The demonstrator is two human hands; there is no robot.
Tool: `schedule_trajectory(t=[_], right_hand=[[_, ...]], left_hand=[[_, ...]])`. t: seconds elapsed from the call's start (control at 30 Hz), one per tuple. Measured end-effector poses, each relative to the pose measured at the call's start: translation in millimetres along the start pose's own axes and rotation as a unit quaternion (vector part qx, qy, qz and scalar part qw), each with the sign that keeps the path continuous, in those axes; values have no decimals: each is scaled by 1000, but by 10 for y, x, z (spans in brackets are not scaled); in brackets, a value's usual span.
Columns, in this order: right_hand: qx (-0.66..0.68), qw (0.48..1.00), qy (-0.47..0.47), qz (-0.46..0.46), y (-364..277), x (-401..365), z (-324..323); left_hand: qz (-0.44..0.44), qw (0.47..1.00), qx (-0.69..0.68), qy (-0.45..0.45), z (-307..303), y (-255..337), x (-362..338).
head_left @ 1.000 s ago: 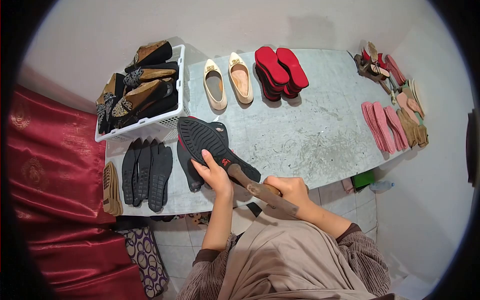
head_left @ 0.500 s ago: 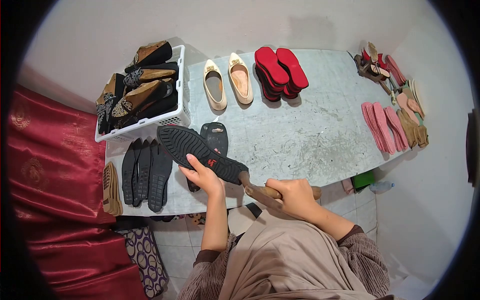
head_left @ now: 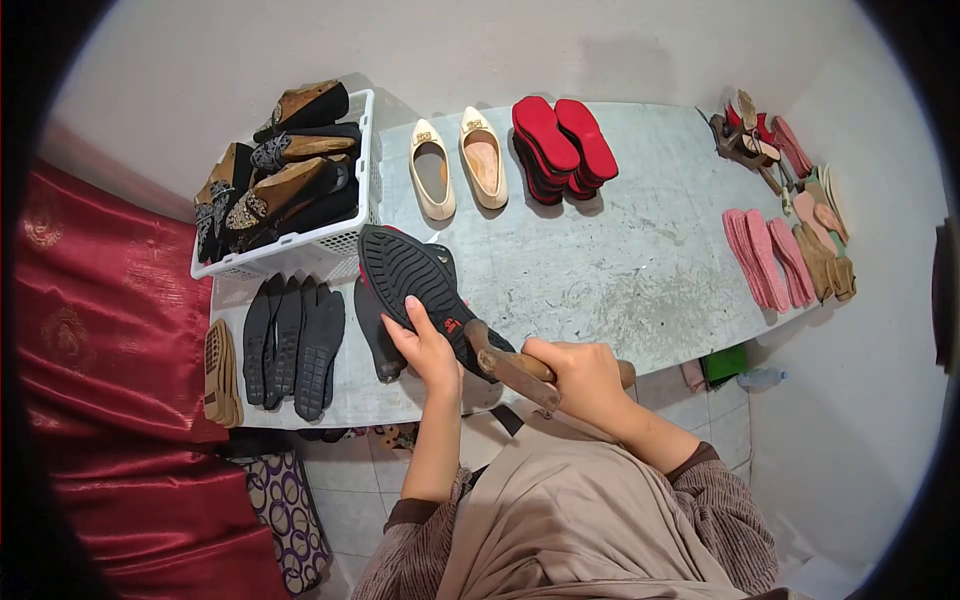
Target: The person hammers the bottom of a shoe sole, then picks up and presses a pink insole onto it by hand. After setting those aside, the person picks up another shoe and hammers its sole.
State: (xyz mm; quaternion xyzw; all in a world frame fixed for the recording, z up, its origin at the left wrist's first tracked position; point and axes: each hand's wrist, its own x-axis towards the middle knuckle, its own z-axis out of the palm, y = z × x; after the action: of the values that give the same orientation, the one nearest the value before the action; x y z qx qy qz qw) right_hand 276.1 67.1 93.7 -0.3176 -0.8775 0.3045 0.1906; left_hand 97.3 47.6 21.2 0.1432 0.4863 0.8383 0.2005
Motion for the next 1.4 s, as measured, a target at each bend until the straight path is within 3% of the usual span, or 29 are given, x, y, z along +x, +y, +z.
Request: schedule_trajectory(t=[0.03, 0.1, 0.23, 0.33, 0.47, 0.6, 0.67, 0.83, 0.9, 1.03, 1.1, 1.23, 1.4], right_hand=[[-12, 1000, 5, -1, 5, 24, -3], [16, 1000, 26, 4, -31, 44, -18], [-3, 999, 33, 14, -11, 132, -13], [-3, 996, 85, -7, -75, 192, -103], [14, 991, 135, -2, 7, 311, -52], [-30, 992, 125, 5, -27, 445, -193], [47, 976, 210, -19, 16, 484, -154], [11, 977, 214, -3, -34, 665, -228], [29, 964, 261, -42, -10, 685, -206], [39, 972, 230, -33, -33, 625, -205], [-51, 990, 133, -19, -54, 552, -232], [54, 978, 197, -32, -54, 506, -63], [20, 977, 208, -43, -96, 513, -140]], left_hand=[[1, 1000, -1, -1, -26, -44, 20], [82, 992, 100, -13, -107, -134, 49], [59, 992, 106, -32, -108, -137, 7], [-61, 995, 33, -70, -92, -97, -32], [-4, 990, 82, -116, -7, 54, -100], [-19, 988, 68, -139, 2, -7, -107], [-9, 985, 82, -148, -49, -55, -88], [-6, 979, 123, -164, -37, -23, -114], [31, 968, 154, -197, -62, -33, -109], [9, 974, 106, -198, -35, 9, -100], [11, 975, 135, -178, -41, -31, -93], [3, 969, 166, -183, -68, -28, -88], [30, 966, 188, -175, -39, 50, -102]])
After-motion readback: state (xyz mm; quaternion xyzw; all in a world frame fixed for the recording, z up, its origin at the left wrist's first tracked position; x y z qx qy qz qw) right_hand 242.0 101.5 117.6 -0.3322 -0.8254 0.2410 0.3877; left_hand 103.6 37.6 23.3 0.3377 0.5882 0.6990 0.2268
